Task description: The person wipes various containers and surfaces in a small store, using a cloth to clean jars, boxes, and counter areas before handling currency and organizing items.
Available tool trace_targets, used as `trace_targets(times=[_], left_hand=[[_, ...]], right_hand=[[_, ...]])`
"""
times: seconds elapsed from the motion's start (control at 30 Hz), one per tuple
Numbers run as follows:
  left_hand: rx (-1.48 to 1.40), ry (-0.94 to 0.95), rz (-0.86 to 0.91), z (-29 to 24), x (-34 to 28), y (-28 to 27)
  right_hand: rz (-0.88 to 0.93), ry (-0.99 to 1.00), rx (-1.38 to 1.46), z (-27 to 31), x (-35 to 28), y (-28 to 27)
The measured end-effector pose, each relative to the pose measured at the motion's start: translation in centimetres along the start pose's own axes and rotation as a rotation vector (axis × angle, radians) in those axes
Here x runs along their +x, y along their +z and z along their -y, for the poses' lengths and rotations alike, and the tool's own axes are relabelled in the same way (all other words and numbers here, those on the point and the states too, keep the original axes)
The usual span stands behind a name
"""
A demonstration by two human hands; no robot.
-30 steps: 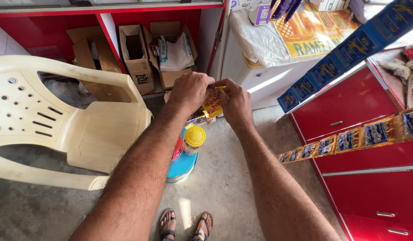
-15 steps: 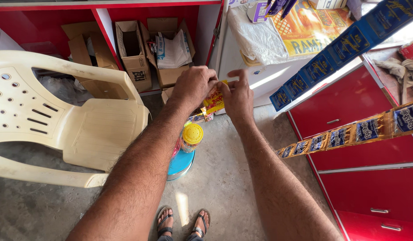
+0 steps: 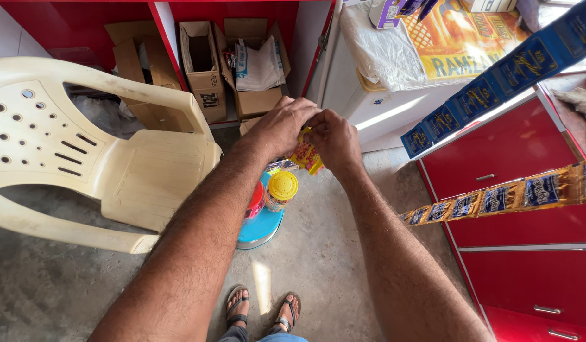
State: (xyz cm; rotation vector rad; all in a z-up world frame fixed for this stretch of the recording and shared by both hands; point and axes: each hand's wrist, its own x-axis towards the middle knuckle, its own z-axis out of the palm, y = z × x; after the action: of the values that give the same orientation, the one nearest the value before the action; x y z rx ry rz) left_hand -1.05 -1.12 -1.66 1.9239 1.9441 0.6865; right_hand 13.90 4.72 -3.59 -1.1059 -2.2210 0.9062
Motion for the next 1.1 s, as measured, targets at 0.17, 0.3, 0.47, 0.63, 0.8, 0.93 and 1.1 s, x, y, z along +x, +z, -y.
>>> trace_targets(times=[0.17, 0.3, 0.47, 0.63, 0.8, 0.93, 1.1], left_hand=[[0.291, 0.023, 0.098, 0.9, -0.4, -0.2], [0.546, 0.162, 0.042, 0.7, -0.2, 0.1], [0.707, 0.199, 0.102, -0.3, 0.3, 0.0], [0.494, 0.011, 0.21, -0.7, 0.2, -0.6], [0.441, -0.024, 0.188, -0.6, -0.4, -1.2], [0.398, -0.107, 0.291, -0.6, -0.6, -2.2], [0.302, -0.16, 0.347, -0.1, -1.1, -3.2]], right_hand=[[0.071, 0.025, -0.065, 0.8, -0.5, -0.7], [0.115, 0.009, -0.105, 0.9, -0.7, -0.9], [0.145, -0.125, -0.29, 0.3, -0.8, -1.0], [0.11, -0.177, -0.333, 0.1, -0.8, -0.9], [0.11, -0.177, -0.33, 0.4, -0.8, -0.8], [0.181, -0.154, -0.345, 1.1, -0.6, -0.8], [0.281, -0.167, -0.326, 2.4, -0.7, -1.0]])
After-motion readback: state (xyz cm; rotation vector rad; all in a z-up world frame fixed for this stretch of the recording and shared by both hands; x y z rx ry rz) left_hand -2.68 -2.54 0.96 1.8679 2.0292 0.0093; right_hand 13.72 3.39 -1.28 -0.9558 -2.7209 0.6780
